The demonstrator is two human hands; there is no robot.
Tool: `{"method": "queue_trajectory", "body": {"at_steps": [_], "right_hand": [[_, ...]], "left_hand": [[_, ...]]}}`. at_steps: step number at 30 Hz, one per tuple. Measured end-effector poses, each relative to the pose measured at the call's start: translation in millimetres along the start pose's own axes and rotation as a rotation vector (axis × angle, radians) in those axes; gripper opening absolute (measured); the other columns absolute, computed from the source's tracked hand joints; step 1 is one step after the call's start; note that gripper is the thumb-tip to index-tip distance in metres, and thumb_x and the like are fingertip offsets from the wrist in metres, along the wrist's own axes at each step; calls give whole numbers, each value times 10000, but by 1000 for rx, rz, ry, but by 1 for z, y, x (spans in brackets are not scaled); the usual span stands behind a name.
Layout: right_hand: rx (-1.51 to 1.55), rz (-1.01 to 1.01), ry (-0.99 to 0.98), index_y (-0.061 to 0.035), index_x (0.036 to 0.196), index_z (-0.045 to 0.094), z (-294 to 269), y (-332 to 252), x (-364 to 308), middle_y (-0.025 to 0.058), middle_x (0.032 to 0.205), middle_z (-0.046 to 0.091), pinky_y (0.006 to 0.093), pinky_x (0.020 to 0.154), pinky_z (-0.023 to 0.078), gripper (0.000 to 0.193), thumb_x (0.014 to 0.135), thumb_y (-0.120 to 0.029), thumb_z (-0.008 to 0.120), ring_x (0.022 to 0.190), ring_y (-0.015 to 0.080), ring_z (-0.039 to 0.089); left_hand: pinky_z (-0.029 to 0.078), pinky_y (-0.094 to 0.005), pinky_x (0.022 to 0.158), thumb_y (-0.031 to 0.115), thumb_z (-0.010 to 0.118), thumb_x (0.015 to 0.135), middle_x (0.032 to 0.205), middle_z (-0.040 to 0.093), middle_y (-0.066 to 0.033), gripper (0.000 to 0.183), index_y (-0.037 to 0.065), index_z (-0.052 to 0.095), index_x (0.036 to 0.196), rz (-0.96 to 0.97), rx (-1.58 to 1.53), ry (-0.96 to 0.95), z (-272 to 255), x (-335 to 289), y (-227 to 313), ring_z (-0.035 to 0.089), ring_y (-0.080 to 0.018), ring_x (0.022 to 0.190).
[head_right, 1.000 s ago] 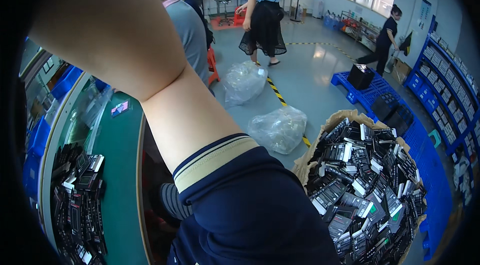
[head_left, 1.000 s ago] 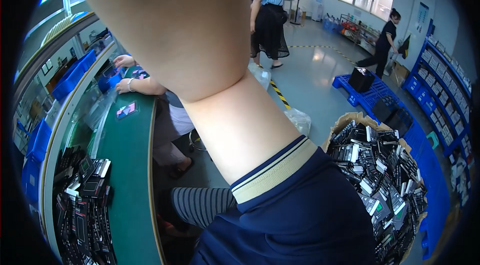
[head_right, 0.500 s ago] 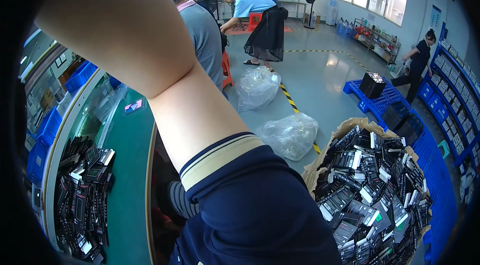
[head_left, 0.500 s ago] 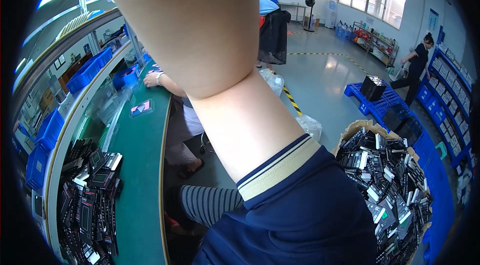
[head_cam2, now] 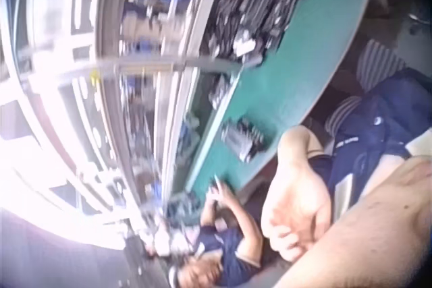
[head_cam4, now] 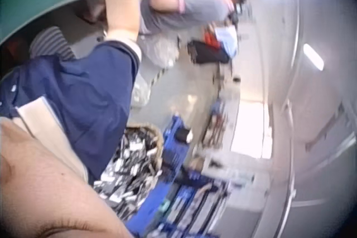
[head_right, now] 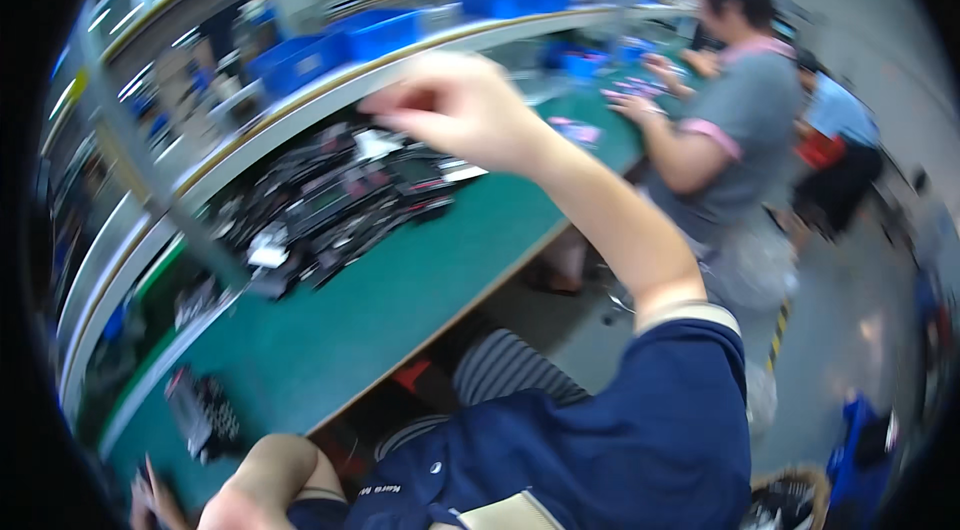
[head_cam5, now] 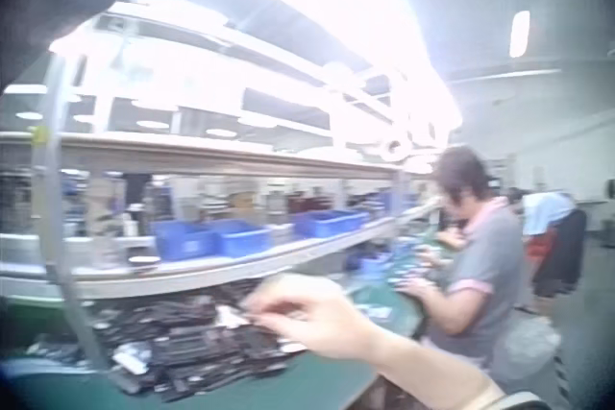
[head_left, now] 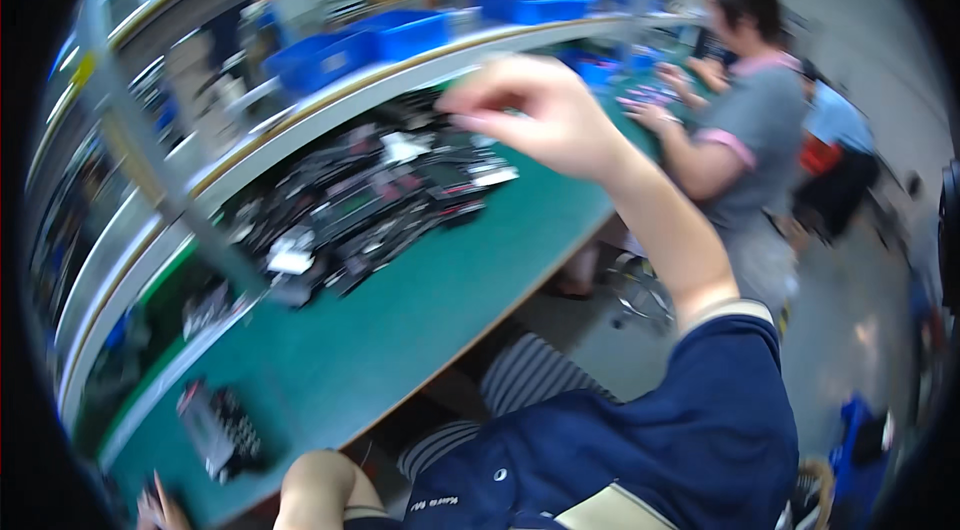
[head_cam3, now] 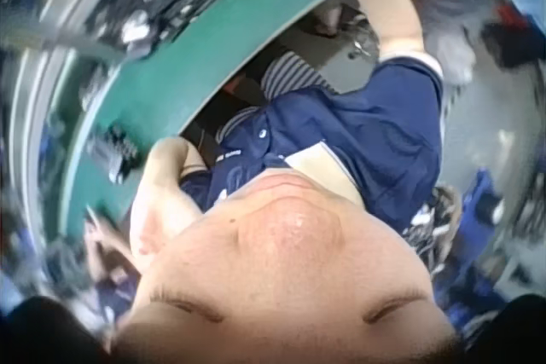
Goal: The person sits at a green assembly table and repeatedly picks up small black electronic devices. They wipe the surface of each device with a pink cloth and then place it into a clear plastic sleeve. The person stacks the packaged items on the table.
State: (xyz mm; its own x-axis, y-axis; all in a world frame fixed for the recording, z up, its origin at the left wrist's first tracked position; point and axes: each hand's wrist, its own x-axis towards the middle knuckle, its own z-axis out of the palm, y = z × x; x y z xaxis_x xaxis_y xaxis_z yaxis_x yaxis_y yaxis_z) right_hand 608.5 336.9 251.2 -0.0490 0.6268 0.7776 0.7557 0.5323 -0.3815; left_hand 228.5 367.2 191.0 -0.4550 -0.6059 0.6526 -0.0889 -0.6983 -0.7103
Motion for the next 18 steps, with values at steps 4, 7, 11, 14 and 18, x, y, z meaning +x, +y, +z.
{"method": "queue_trajectory", "body": {"at_steps": [4,7,11,14,18], "right_hand": [[223,579,399,13,914,715,75,77,-133,40,861,714,240,607,493,81,856,-36,742,725,68,633],[-34,831,375,-8,909,700,100,102,-160,39,817,678,259,587,481,144,823,-92,780,705,103,633],[-464,278,222,-52,1023,680,129,142,-129,95,912,664,392,865,499,299,759,-132,795,946,270,652],[-610,153,164,-46,1040,682,135,166,-116,108,978,686,433,957,463,287,763,-90,743,996,305,644],[-761,-21,228,-28,1032,683,120,161,-110,116,1005,699,445,937,469,282,751,-46,697,974,303,647]], "left_hand": [[462,-443,824,356,520,952,1188,528,-109,351,96,582,1179,-124,310,-325,-72,-13,27,527,-308,1005],[452,-428,738,426,493,955,1131,521,-140,407,67,609,1110,-588,376,-605,-56,-29,31,551,-308,901],[517,-421,786,139,632,819,1077,554,-209,210,-15,642,961,-1002,445,-844,-55,-58,52,609,-312,890],[519,-403,802,102,658,796,1116,565,-199,191,-12,671,949,-1065,439,-873,-40,-78,65,619,-297,911],[520,-379,825,77,653,785,1124,574,-197,174,-17,664,932,-1271,359,-796,-13,-96,73,616,-281,920]]}}
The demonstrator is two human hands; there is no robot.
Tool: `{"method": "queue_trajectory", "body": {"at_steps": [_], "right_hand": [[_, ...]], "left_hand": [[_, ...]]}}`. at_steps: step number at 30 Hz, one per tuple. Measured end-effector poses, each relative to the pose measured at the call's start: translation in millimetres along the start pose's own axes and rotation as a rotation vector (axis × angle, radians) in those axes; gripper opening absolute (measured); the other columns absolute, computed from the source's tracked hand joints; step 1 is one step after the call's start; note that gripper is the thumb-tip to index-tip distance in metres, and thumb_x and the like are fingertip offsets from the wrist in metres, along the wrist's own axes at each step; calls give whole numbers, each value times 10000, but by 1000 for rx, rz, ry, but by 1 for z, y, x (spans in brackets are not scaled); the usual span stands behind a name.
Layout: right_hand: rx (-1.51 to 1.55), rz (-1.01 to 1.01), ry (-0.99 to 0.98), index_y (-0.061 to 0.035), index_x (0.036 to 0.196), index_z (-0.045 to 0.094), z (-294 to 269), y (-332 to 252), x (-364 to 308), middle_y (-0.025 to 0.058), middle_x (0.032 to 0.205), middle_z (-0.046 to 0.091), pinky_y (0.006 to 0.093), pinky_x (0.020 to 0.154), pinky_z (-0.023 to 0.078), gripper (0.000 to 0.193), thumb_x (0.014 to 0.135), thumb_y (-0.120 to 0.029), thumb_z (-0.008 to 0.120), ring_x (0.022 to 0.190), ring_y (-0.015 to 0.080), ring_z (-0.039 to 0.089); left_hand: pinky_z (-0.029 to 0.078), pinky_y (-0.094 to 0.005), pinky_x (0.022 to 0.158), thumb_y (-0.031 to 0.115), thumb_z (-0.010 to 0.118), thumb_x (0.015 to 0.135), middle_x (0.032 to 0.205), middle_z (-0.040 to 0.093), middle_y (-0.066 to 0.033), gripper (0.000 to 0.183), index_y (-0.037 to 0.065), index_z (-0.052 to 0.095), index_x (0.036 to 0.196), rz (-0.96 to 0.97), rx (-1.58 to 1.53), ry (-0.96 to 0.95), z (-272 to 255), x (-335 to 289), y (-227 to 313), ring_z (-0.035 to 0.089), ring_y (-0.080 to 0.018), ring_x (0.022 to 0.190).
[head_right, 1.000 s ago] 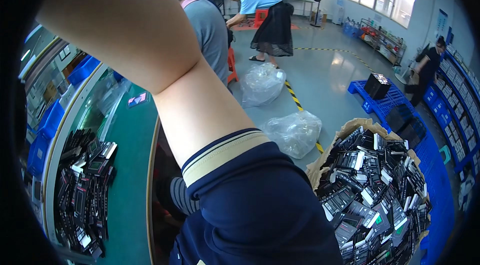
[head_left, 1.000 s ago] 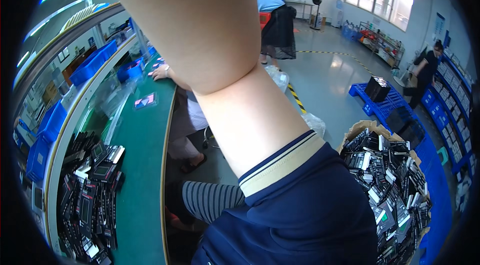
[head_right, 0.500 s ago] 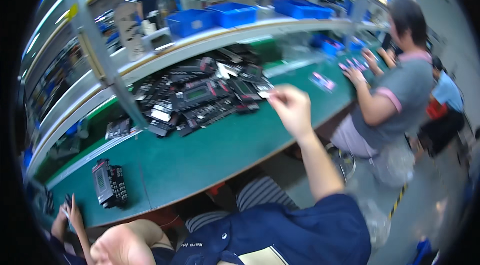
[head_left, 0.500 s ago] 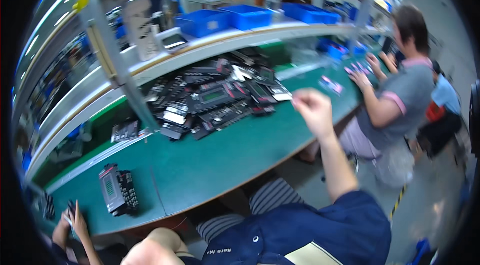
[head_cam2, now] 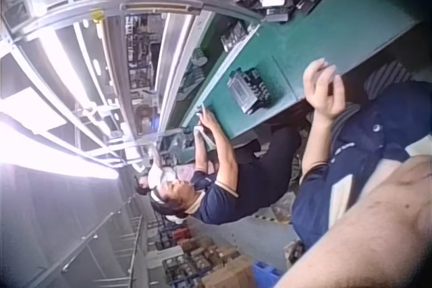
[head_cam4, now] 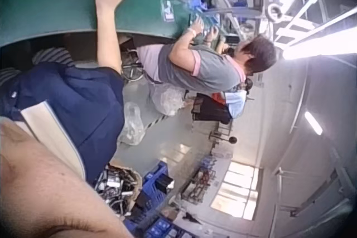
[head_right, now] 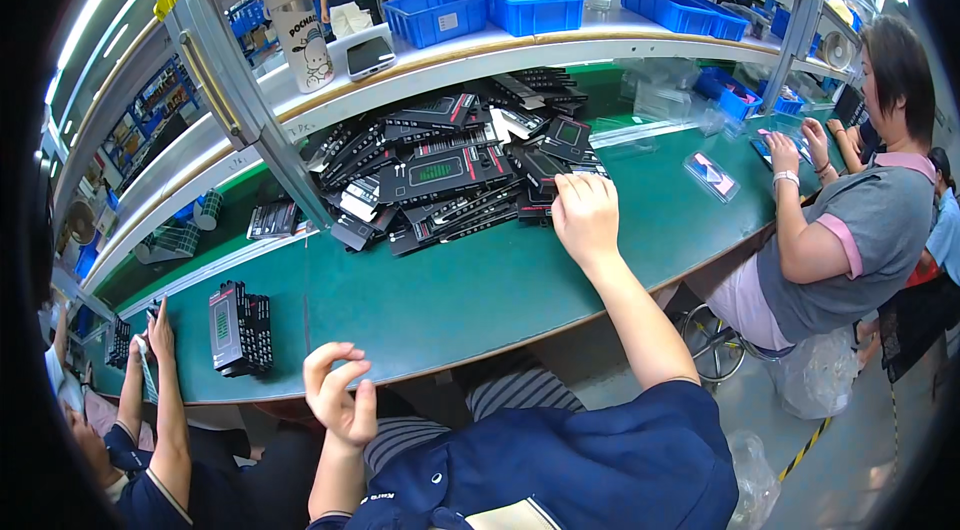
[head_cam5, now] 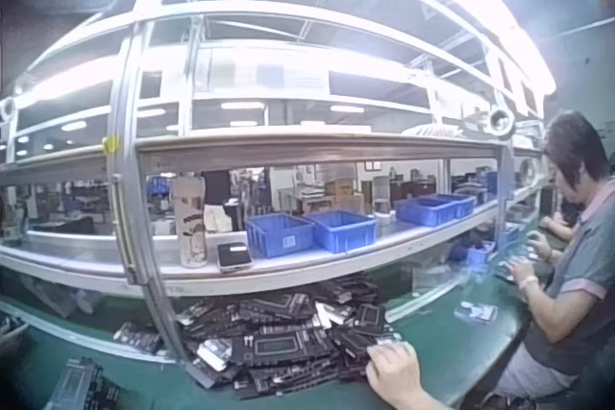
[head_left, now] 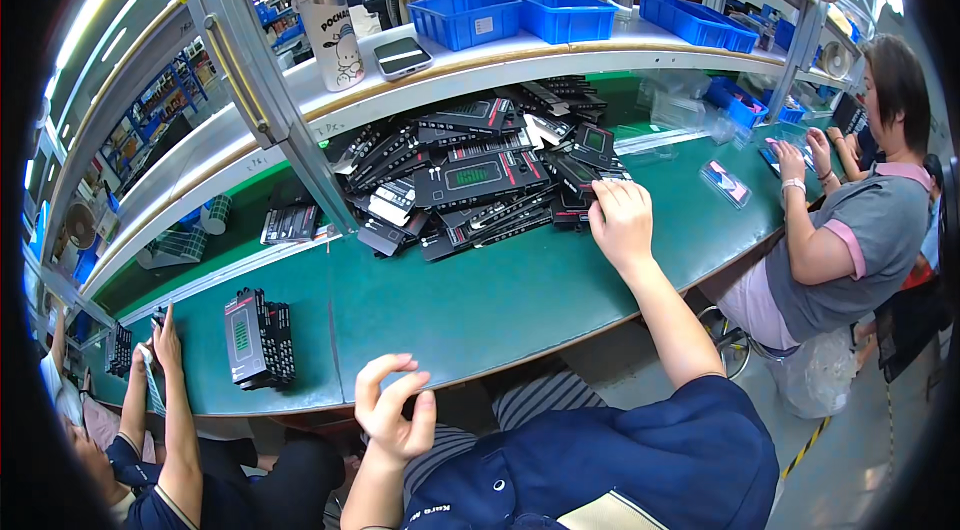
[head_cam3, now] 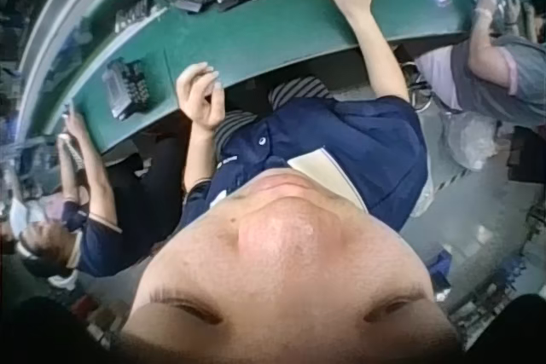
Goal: The person sits at a green assembly table and repeatedly picks up small black electronic devices. They wipe the surface of each device with a pink cloth and then place it into a clear plastic sleeve. The person stacks the packaged items on the table.
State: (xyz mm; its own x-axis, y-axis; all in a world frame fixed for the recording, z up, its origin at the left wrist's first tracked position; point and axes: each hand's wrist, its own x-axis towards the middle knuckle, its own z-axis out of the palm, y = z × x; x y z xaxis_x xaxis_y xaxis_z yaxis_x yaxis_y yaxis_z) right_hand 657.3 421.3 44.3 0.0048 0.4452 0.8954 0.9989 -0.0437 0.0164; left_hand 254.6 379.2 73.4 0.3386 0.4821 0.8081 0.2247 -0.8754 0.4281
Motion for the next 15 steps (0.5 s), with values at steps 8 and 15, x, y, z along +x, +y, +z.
{"method": "queue_trajectory", "body": {"at_steps": [8,15], "right_hand": [[624,-85,-186,-63,1046,687,-71,-40,-53,133,1106,676,472,975,475,322,749,-172,747,1084,314,629],[-541,469,-251,-26,1412,503,-45,199,-77,234,1566,346,509,1191,263,625,875,-290,681,1461,398,306]], "left_hand": [[342,-572,1099,337,757,816,1443,449,-258,640,95,550,1370,80,175,-511,107,23,9,428,-455,1331],[411,-502,1061,330,726,828,1315,594,-113,565,135,591,1341,297,360,-680,125,7,-3,535,-323,1226]]}}
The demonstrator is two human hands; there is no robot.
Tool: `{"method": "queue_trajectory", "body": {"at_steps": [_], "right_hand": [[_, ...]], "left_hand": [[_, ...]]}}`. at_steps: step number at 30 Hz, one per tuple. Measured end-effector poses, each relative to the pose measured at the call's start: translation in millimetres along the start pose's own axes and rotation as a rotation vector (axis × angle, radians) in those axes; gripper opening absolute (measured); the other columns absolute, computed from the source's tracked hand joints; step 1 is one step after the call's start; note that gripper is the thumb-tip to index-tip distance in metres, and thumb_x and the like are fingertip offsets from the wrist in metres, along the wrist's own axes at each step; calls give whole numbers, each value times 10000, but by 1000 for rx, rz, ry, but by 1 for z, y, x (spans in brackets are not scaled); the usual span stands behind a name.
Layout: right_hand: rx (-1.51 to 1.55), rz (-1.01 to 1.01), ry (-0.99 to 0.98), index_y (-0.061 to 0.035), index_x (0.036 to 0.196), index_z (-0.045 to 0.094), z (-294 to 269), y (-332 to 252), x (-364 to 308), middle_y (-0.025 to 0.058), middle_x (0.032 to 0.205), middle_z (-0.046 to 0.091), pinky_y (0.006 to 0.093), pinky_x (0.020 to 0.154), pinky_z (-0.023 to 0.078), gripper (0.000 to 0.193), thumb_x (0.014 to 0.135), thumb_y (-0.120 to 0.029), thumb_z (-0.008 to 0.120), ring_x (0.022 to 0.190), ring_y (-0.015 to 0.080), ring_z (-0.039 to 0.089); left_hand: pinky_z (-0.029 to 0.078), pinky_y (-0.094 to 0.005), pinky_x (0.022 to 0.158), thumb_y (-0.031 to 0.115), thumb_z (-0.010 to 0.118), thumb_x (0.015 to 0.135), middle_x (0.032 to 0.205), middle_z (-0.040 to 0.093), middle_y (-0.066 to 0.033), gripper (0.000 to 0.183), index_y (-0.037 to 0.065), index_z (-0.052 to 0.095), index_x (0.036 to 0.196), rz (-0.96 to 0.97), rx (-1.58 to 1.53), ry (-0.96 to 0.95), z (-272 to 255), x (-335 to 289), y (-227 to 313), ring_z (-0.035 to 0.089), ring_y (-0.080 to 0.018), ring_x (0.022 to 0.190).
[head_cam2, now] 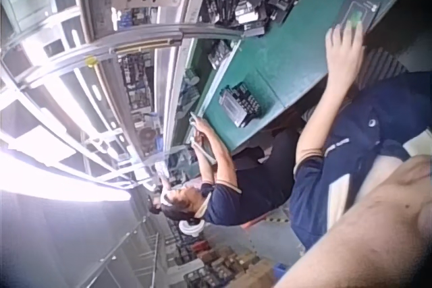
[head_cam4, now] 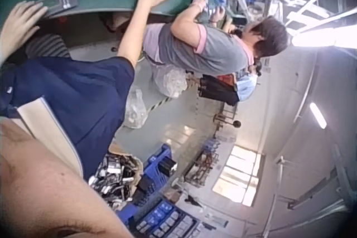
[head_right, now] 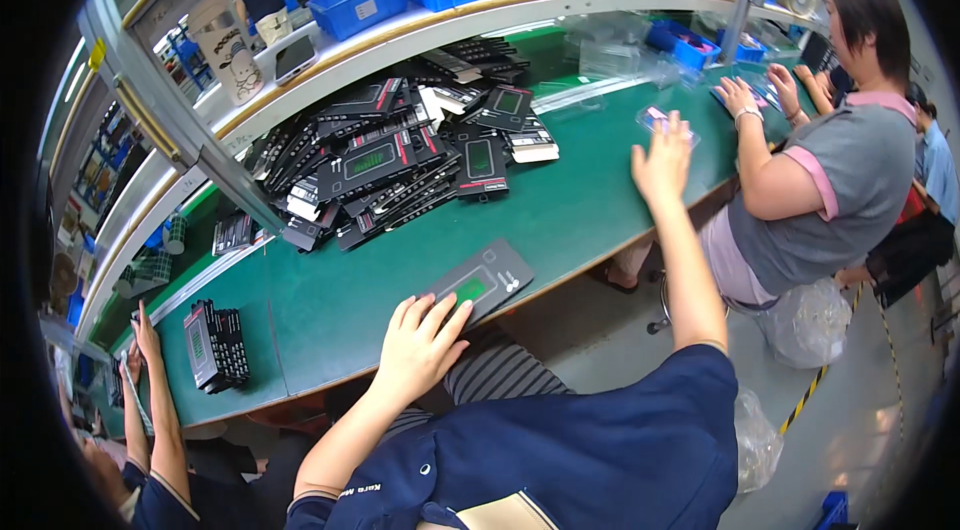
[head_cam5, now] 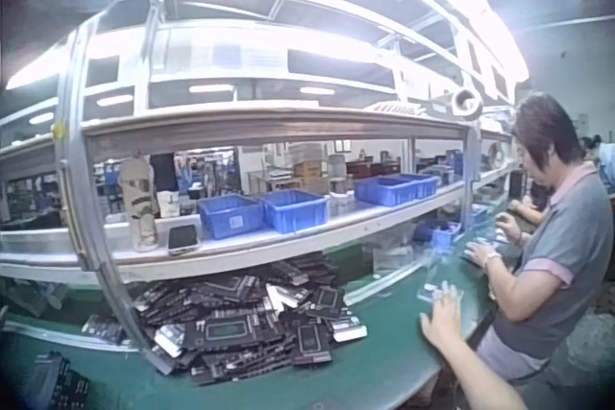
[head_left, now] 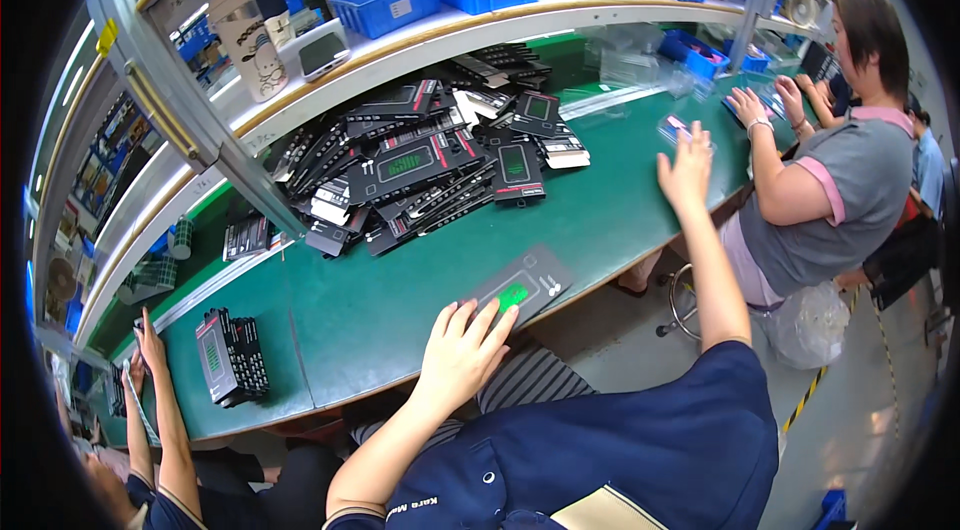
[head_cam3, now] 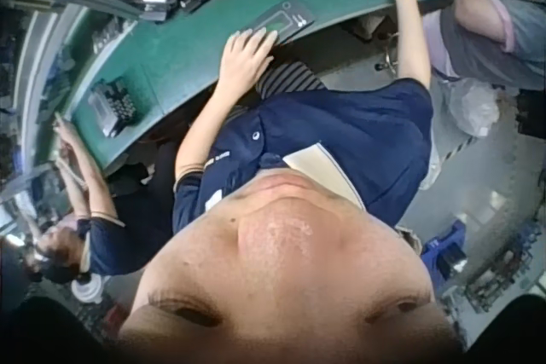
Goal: The person sits at a green assembly table and repeatedly picks up small black electronic devices. They wipe the surface of each device with a pink cloth and then place it into a clear plastic sleeve. The person stacks the packaged items on the table.
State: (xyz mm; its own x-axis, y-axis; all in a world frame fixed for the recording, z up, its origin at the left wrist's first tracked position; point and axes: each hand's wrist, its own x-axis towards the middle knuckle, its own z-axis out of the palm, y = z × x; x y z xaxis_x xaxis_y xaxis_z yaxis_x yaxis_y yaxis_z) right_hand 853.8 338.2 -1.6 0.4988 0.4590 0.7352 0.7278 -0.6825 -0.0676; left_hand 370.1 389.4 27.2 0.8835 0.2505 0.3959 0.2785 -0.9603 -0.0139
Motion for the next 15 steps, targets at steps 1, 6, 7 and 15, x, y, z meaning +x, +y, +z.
{"method": "queue_trajectory", "body": {"at_steps": [1,6,7,15], "right_hand": [[-102,17,-70,-41,1463,462,10,19,14,204,1593,312,507,1206,228,676,894,-353,652,1487,382,259],[-90,0,-513,-101,1477,474,33,44,30,153,1532,449,471,1170,307,603,1022,-486,383,1400,354,436],[-58,-55,-481,-86,1442,514,15,21,18,171,1510,468,486,1125,367,566,1021,-451,416,1360,374,471],[756,-338,-404,-118,1058,667,-148,-168,-128,183,1260,557,523,1033,371,419,702,-295,798,1217,420,489]], "left_hand": [[435,-481,1029,296,730,806,1271,613,-102,543,129,612,1310,50,25,46,3,-3,-5,556,-306,1180],[528,-396,818,195,778,694,1004,698,-79,485,90,685,1158,20,-122,268,-10,-22,-28,669,-254,904],[531,-391,788,187,783,705,960,707,-79,458,90,690,1143,-77,-212,302,-16,-31,-34,681,-257,858],[448,-419,1044,272,794,812,1325,592,-200,531,9,647,1249,-578,-364,52,-61,-48,-83,571,-325,1236]]}}
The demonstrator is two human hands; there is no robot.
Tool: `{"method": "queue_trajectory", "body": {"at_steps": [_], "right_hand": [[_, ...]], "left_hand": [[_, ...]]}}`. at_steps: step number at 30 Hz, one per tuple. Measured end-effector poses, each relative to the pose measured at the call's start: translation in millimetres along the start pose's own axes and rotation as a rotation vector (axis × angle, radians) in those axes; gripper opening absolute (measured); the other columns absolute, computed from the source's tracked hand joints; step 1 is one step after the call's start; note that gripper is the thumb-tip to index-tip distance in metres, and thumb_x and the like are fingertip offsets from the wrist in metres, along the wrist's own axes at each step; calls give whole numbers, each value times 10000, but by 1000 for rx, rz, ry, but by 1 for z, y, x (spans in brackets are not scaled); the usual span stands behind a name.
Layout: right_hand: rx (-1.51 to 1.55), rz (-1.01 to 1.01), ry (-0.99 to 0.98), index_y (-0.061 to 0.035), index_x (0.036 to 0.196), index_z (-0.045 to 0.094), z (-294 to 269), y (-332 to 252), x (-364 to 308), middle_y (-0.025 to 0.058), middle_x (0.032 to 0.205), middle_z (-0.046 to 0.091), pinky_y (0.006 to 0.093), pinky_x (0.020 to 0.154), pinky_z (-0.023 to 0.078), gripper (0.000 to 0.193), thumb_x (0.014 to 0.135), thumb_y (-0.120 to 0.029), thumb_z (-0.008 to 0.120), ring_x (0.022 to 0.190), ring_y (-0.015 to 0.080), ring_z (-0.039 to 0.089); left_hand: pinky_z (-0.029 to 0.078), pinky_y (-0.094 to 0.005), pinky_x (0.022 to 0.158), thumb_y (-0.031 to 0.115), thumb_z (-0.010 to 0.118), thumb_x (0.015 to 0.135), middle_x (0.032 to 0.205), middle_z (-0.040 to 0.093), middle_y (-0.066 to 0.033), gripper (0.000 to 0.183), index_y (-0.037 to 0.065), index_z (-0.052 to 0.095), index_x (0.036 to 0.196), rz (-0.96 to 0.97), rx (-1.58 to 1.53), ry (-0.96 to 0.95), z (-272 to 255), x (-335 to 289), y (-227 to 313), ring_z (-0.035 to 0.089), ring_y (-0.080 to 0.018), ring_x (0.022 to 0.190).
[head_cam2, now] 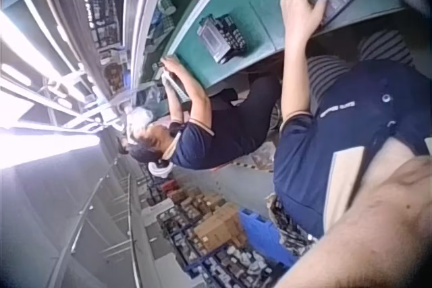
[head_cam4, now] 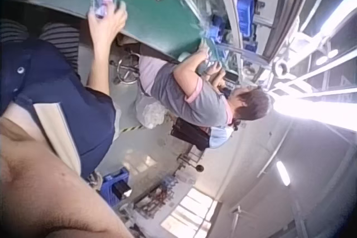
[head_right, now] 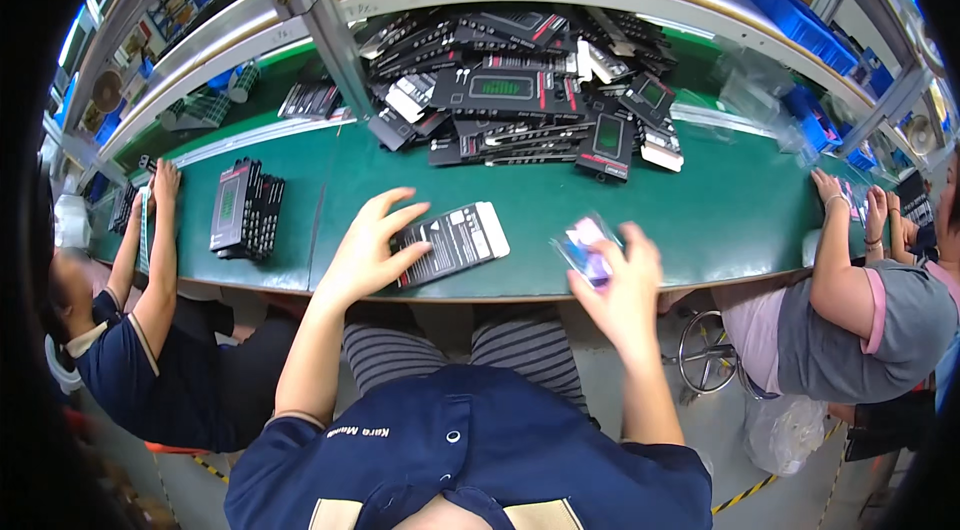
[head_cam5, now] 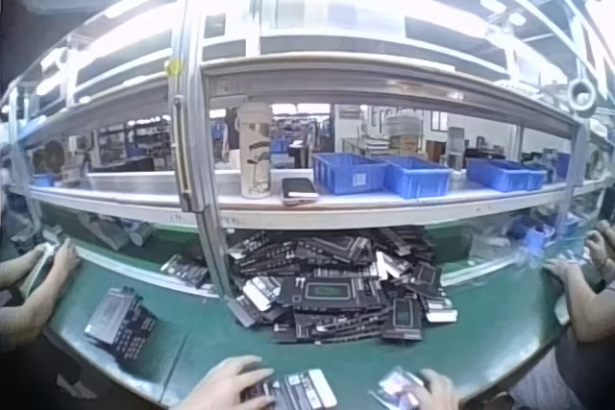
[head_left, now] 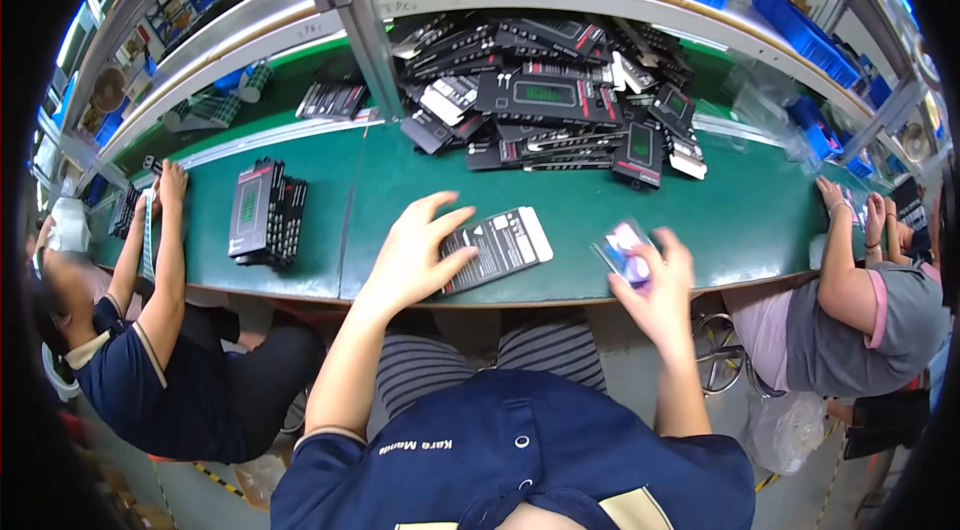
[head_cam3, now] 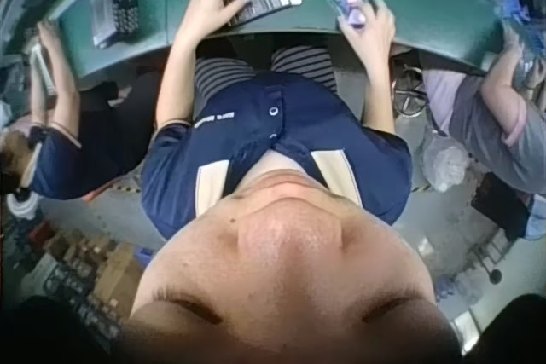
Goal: The person sits at a green assembly table and repeatedly picks up small black electronic devices. They wipe the surface of each device with a pink cloth and then place it into a clear plastic sleeve. The person stacks the packaged items on the table.
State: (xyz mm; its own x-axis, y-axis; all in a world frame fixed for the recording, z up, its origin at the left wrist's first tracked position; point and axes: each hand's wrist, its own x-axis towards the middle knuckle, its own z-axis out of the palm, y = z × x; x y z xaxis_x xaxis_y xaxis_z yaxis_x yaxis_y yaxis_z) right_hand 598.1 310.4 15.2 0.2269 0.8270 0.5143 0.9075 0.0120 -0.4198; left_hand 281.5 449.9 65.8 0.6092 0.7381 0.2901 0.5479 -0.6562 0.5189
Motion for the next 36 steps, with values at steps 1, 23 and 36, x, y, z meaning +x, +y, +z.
{"method": "queue_trajectory", "body": {"at_steps": [1,23,36], "right_hand": [[-50,21,-44,-97,968,633,13,-14,6,159,1291,559,501,950,415,403,649,-274,804,1149,393,524],[1690,425,-602,120,1359,502,54,-111,78,210,1388,557,418,1135,383,456,964,-104,533,1295,314,537],[1240,-196,163,47,1016,625,79,-144,70,169,1001,669,357,876,524,98,964,-36,640,955,254,640]], "left_hand": [[420,-436,1083,299,799,808,1398,549,-203,574,17,632,1280,95,72,11,3,1,3,528,-327,1301],[506,-360,940,247,952,615,1188,570,-145,870,38,468,1307,34,-527,601,46,3,34,608,-274,1087],[461,-345,818,-11,628,896,819,581,-74,235,29,419,993,111,-1202,838,47,16,45,574,-156,822]]}}
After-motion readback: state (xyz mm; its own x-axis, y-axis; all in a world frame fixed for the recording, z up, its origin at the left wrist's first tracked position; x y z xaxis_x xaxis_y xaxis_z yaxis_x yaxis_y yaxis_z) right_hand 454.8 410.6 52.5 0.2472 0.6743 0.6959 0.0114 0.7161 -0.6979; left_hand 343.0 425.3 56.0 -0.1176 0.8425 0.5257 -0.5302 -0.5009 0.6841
